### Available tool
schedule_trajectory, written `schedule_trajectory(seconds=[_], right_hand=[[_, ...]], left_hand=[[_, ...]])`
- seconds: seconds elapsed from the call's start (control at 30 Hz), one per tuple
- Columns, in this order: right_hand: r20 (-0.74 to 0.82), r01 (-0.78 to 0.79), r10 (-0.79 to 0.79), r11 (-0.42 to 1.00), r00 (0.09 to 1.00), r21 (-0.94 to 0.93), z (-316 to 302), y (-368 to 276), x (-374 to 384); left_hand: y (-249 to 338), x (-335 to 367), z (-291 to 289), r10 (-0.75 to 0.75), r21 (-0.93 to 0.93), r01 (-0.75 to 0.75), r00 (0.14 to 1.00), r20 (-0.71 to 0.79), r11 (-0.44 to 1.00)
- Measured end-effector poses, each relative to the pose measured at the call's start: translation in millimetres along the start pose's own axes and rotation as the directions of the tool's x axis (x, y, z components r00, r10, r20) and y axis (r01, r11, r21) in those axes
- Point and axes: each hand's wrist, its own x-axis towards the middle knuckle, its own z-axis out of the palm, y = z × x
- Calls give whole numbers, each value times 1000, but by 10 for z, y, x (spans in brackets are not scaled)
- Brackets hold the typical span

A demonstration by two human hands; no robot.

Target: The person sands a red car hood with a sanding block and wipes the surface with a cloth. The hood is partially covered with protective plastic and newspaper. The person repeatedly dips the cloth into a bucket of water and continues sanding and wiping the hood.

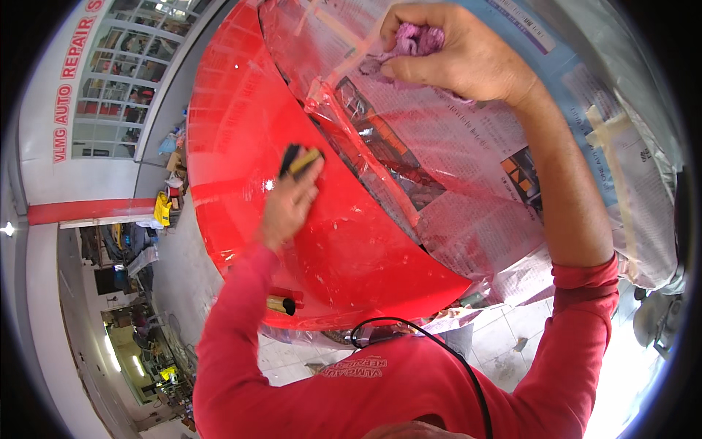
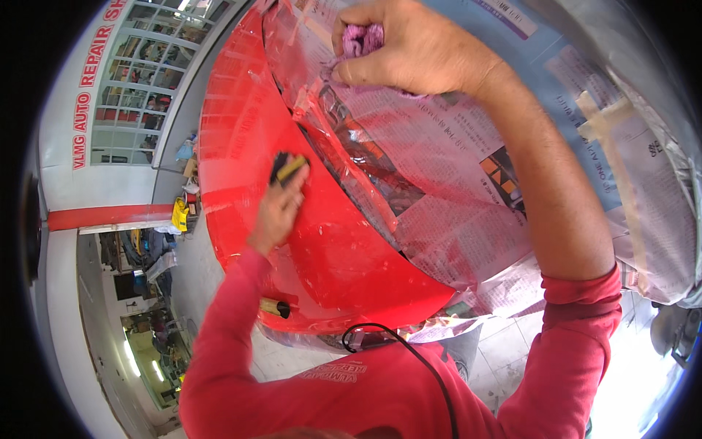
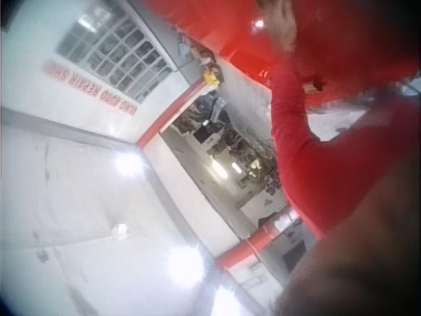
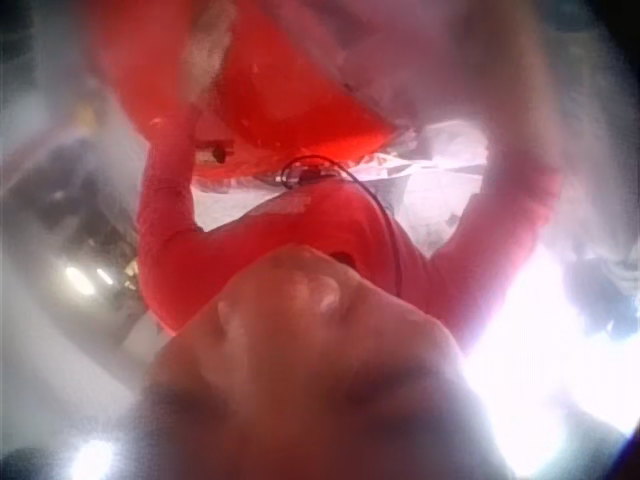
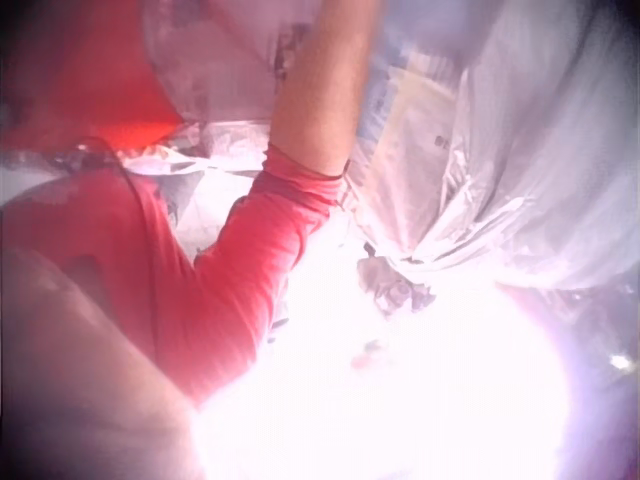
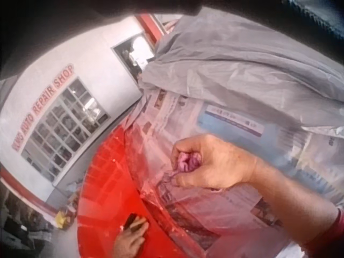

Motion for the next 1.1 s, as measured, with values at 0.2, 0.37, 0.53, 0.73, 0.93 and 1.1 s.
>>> schedule_trajectory(seconds=[0.2, 0.37, 0.53, 0.73, 0.93, 1.1], right_hand=[[59, -15, 21, 996, 998, -90, 211, -180, 60], [109, -54, 75, 982, 991, -178, -27, 233, 41], [144, 125, -122, 992, 982, -15, -104, 437, 71], [222, 186, -190, 982, 956, 40, 575, 331, -98], [550, 188, -43, 959, 834, -210, 2353, -365, -857], [530, 680, -429, 521, 731, -517, 2998, -535, -1327]], left_hand=[[-2159, 1099, -441, -299, 41, 316, 927, -227, 948], [-1654, 1161, -479, -225, 330, 223, 974, -34, 917], [87, -57, -1219, -476, 51, 474, 871, 124, 879], [518, -2400, -1613, -616, 69, 688, 686, -387, 723], [12, -3523, -1112, -752, -331, 749, 322, -576, 574], [122, -3106, -700, -777, -499, 618, 593, -212, 607]])
